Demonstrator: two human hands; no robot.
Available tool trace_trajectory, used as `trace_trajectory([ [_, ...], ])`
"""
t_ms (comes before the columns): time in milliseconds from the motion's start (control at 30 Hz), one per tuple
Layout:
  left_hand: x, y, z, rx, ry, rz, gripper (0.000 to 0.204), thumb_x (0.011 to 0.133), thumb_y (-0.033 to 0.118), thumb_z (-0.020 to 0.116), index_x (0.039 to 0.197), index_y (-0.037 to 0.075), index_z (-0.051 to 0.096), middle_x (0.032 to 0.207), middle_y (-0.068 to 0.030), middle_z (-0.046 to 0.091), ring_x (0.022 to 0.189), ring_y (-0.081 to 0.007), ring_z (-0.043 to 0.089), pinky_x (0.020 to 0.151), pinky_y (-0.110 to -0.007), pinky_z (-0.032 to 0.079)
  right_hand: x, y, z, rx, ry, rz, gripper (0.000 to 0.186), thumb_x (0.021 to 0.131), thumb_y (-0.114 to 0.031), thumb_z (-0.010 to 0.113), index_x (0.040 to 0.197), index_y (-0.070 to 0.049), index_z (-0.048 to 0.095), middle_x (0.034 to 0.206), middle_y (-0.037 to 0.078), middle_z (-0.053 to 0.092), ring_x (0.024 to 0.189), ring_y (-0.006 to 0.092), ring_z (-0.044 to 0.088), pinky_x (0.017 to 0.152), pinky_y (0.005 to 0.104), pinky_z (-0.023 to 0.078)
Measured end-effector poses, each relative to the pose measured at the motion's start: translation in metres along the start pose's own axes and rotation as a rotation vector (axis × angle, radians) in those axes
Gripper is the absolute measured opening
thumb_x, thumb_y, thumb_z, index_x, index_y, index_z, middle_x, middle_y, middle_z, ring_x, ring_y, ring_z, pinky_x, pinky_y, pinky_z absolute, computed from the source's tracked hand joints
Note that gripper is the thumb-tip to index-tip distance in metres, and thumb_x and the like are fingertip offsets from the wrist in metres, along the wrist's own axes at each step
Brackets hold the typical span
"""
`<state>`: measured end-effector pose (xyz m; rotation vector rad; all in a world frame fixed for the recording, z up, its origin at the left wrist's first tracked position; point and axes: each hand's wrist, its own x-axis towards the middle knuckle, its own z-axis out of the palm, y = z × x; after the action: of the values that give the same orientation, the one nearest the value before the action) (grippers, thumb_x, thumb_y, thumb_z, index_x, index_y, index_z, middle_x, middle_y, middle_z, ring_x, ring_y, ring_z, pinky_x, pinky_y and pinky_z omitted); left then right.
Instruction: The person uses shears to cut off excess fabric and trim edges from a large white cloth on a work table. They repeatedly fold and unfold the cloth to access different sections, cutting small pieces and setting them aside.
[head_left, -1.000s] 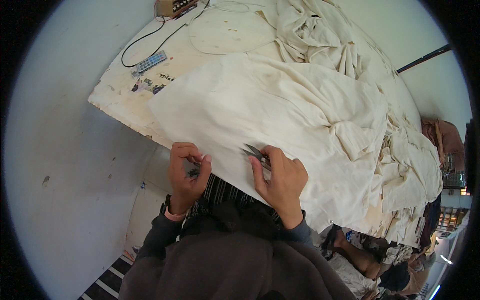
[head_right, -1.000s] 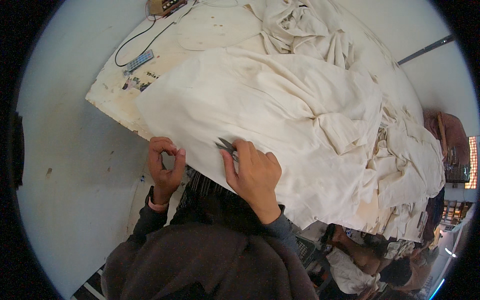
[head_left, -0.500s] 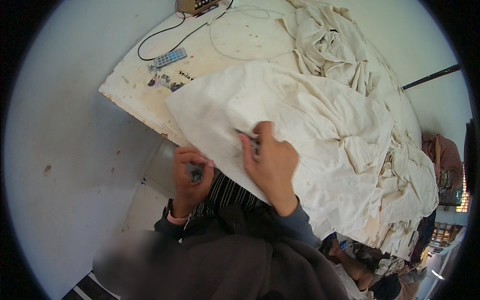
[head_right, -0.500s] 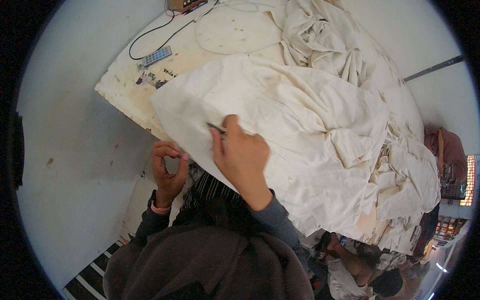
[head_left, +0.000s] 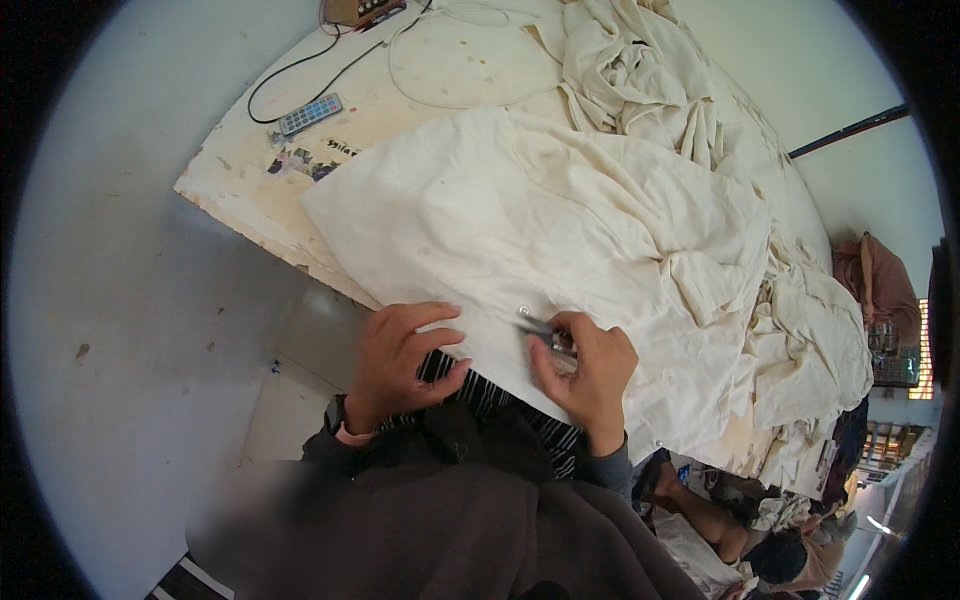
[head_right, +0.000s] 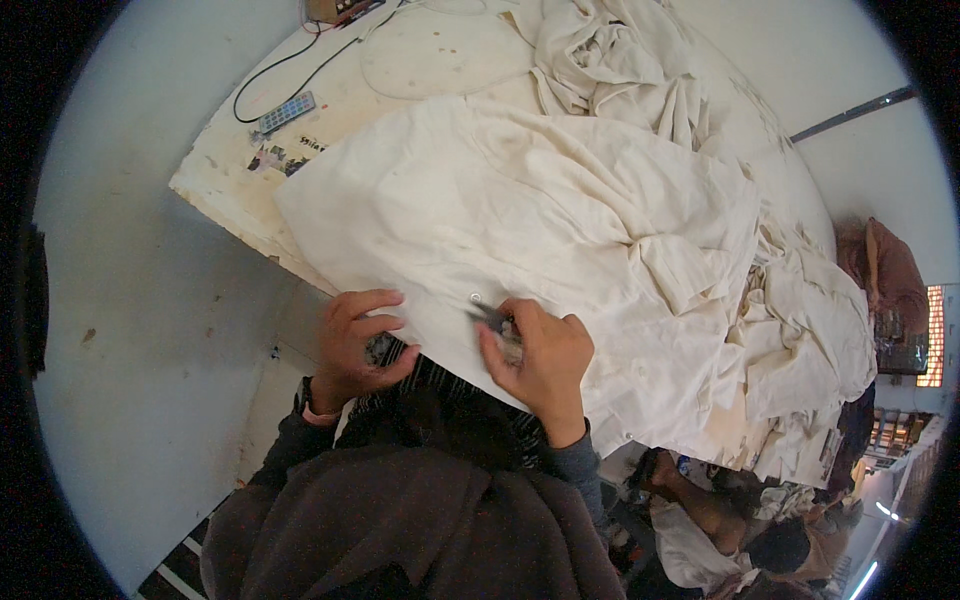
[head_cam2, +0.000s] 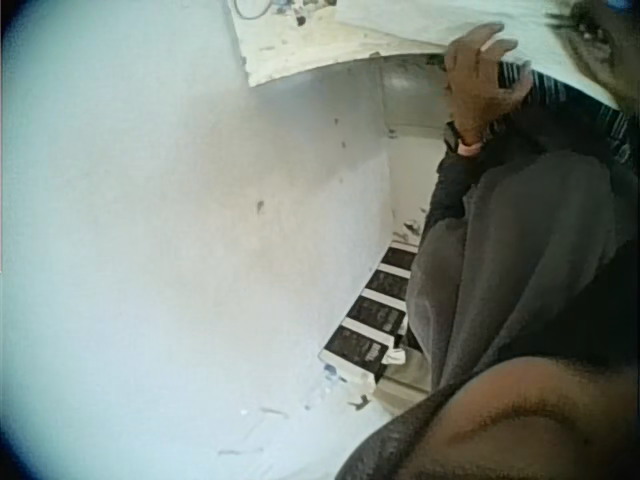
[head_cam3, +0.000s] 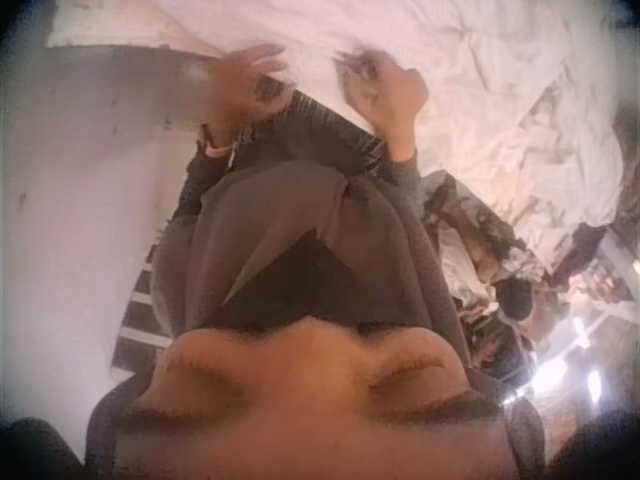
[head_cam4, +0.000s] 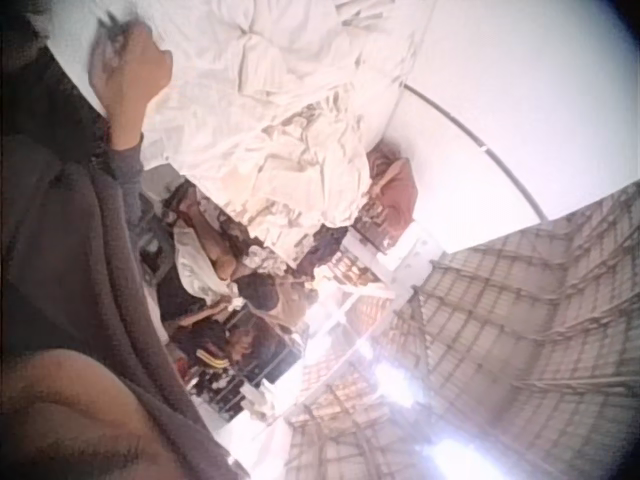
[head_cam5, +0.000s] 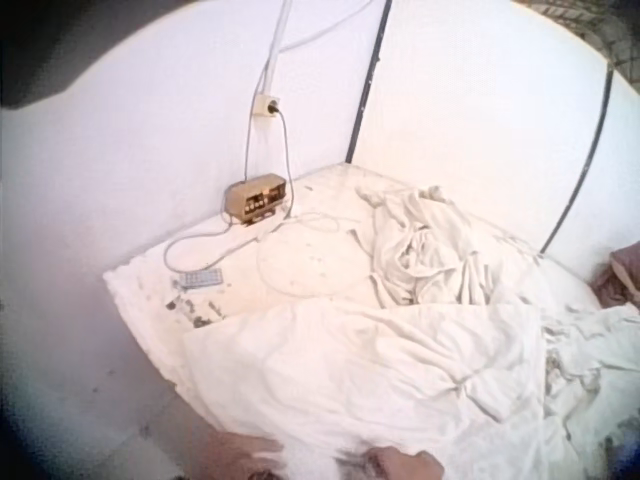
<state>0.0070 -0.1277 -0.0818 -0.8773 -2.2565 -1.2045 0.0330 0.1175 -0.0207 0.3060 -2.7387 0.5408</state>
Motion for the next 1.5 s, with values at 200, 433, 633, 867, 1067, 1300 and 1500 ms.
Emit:
trace_trajectory([
  [200,0.013,0.014,-0.003,0.15,-0.322,-0.053,0.054,0.082,0.035,0.082,0.131,0.019,0.065,0.143,0.0022,0.061,0.136,-0.0203,0.054,0.114,-0.045,0.035,-0.038,-0.001,0.0,0.072,-0.251,-0.132,0.053,0.071,-0.029,0.084,0.119,-0.014,0.065,0.12,0.007,0.062,0.079,0.0243,0.067,0.066,0.0345,0.05],
  [433,0.009,-0.006,-0.003,0.136,-0.395,-0.01,0.041,0.089,0.032,0.076,0.128,0.021,0.069,0.136,0.0034,0.066,0.131,-0.0212,0.058,0.116,-0.047,0.035,-0.07,0.022,-0.044,0.307,-0.186,0.087,0.038,0.069,-0.002,0.071,0.107,-0.008,0.071,0.102,0.009,0.073,0.077,0.0228,0.066,0.072,0.0311,0.049],
  [633,0.032,-0.032,-0.032,-0.04,-0.237,-0.274,0.036,0.087,0.011,0.077,0.123,0.013,0.07,0.103,-0.0032,0.077,0.098,-0.0183,0.072,0.092,-0.035,0.052,-0.091,0.071,-0.101,0.702,0.667,0.531,0.012,0.094,-0.009,0.071,0.101,0.0,0.067,0.094,0.002,0.066,0.088,0.0107,0.058,0.084,0.0253,0.045],
  [867,0.071,0.048,0.004,-1.004,-0.187,-0.809,0.034,0.089,0.006,0.08,0.119,-0.001,0.065,0.088,-0.0026,0.075,0.083,-0.0044,0.065,0.076,-0.022,0.05,-0.079,0.122,-0.135,-0.217,0.476,0.821,0.02,0.089,-0.007,0.07,0.109,-0.004,0.069,0.097,0.012,0.071,0.103,0.0259,0.07,0.089,0.0391,0.052],
  [1067,0.082,0.106,0.04,-0.963,-0.503,-0.604,0.044,0.087,0.006,0.082,0.125,0.002,0.061,0.093,-0.0048,0.077,0.084,-0.0031,0.064,0.075,-0.019,0.047,-0.063,0.029,-0.109,0.743,0.217,0.45,0.047,0.077,0.003,0.079,0.123,-0.003,0.07,0.124,0.007,0.07,0.092,0.0081,0.064,0.07,0.0199,0.05],
  [1300,0.084,0.117,0.057,-0.881,-0.71,-0.495,0.048,0.089,0.01,0.081,0.13,-0.002,0.06,0.111,-0.0098,0.075,0.101,-0.0106,0.067,0.092,-0.026,0.052,-0.061,0.043,-0.1,0.933,0.451,0.468,0.019,0.089,0.004,0.074,0.108,0.0,0.071,0.098,0.003,0.073,0.09,0.0083,0.066,0.079,0.0225,0.051],
  [1500,0.081,0.117,0.053,-1.186,-0.839,-0.789,0.047,0.096,0.01,0.073,0.137,-0.006,0.057,0.119,-0.0117,0.073,0.109,-0.0139,0.068,0.1,-0.028,0.051,-0.063,0.061,-0.092,0.699,0.509,0.501,0.017,0.088,0.002,0.073,0.104,-0.003,0.071,0.095,0.005,0.073,0.089,0.0102,0.067,0.077,0.0255,0.052],
])
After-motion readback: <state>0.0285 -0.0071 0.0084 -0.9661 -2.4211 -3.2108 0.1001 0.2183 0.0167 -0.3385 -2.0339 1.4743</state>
